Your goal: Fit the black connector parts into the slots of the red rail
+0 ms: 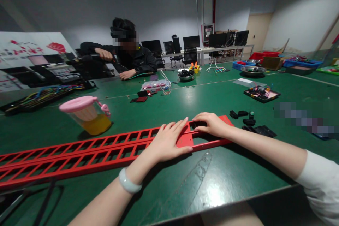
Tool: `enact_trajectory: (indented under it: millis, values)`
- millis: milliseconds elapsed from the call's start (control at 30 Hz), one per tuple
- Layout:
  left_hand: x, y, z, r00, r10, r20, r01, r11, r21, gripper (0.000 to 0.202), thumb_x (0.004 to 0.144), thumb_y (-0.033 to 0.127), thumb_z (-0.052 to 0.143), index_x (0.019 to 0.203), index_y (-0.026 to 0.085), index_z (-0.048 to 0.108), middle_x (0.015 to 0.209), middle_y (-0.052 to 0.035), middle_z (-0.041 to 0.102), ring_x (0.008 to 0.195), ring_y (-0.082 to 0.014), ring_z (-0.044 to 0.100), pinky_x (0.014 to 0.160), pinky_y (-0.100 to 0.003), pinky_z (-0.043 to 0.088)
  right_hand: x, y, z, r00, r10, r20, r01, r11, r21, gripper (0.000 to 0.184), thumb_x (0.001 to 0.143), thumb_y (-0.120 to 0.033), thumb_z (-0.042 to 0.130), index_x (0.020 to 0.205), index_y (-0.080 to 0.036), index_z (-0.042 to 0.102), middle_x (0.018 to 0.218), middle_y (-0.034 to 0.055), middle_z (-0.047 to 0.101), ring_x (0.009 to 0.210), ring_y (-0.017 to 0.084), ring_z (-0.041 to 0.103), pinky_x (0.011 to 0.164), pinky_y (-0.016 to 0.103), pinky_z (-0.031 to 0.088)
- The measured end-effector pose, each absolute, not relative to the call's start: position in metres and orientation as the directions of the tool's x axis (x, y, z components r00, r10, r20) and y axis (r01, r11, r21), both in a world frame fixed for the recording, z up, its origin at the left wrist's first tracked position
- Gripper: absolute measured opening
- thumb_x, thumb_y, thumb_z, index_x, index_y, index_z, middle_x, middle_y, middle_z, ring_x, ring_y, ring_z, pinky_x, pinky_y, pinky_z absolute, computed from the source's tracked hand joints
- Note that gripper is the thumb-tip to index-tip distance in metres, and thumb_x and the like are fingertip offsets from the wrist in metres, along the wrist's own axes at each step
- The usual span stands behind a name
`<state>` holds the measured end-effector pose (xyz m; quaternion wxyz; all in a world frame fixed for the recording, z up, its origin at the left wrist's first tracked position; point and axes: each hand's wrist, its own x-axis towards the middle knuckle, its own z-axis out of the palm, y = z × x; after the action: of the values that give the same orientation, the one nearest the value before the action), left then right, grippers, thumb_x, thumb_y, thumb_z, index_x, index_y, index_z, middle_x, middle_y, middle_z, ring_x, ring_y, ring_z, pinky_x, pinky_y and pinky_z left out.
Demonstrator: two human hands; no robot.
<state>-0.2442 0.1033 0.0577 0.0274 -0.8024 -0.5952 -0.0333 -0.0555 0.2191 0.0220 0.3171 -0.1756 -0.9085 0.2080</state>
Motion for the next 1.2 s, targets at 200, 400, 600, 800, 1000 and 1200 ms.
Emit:
enact_trajectory:
  millis: [200,400,600,800,1000,1200]
  values:
    - [-0.245,0.103,0.057,0.297,0.951,0.090,0.955,-0.297,-0.006,0.088,0.067,0.070,0.040,0.137,0.024,0.013,0.137,-0.0110,0.030,0.119,-0.0311,0.032,0.095,-0.046,0.023,-0.056,0.219,0.023,-0.752,0.424,0.505,0.188,0.872,-0.452,0.027,0.074,-0.028,0.059,0.100,-0.020,0.063,0.099,0.0076,0.064,0.096,0.019,0.055,0.084,0.033,0.042]
    - [-0.245,0.104,0.056,0.294,0.951,0.096,0.955,-0.296,0.009,0.088,0.066,0.071,0.040,0.137,0.024,0.015,0.137,-0.0114,0.030,0.119,-0.0321,0.032,0.095,-0.047,0.023,-0.055,0.218,0.028,-0.757,0.453,0.470,0.233,0.860,-0.453,0.027,0.074,-0.032,0.059,0.099,-0.020,0.063,0.093,0.0060,0.065,0.089,0.019,0.057,0.082,0.034,0.041]
    - [-0.246,0.103,0.055,0.299,0.938,0.178,0.950,-0.311,0.040,0.086,0.066,0.068,0.045,0.135,0.023,0.022,0.137,-0.0108,0.031,0.123,-0.0337,0.026,0.097,-0.050,0.023,-0.053,0.214,0.028,-0.730,0.464,0.502,0.226,0.857,-0.463,0.038,0.076,-0.035,0.057,0.110,-0.019,0.057,0.110,0.0097,0.057,0.104,0.021,0.048,0.089,0.037,0.037]
    - [-0.236,0.090,0.061,0.313,0.735,0.601,0.864,-0.483,0.141,0.045,0.076,0.040,0.054,0.117,0.021,0.049,0.113,-0.0090,0.055,0.110,-0.0239,0.044,0.092,-0.041,0.036,-0.035,0.180,0.050,-0.726,0.417,0.547,0.014,0.804,-0.594,0.033,0.082,-0.026,0.048,0.114,-0.027,0.053,0.124,0.0056,0.045,0.118,0.020,0.035,0.098,0.042,0.029]
    - [-0.216,0.075,0.063,0.208,0.571,0.794,0.720,-0.639,0.271,0.029,0.072,0.022,0.063,0.101,0.022,0.058,0.093,-0.0055,0.060,0.088,-0.0174,0.055,0.076,-0.034,0.047,-0.028,0.143,0.067,-0.765,0.376,0.523,-0.092,0.740,-0.666,0.039,0.077,-0.013,0.048,0.112,-0.028,0.054,0.128,0.0038,0.038,0.122,0.022,0.030,0.100,0.043,0.027]
    - [-0.208,0.074,0.059,0.207,0.528,0.823,0.588,-0.740,0.326,0.027,0.068,0.014,0.066,0.094,0.020,0.063,0.088,-0.0059,0.059,0.084,-0.0162,0.055,0.072,-0.031,0.048,-0.033,0.133,0.061,-0.831,0.314,0.459,-0.085,0.744,-0.663,0.036,0.071,-0.004,0.043,0.100,-0.020,0.058,0.127,0.0077,0.034,0.126,0.023,0.018,0.101,0.045,0.020]
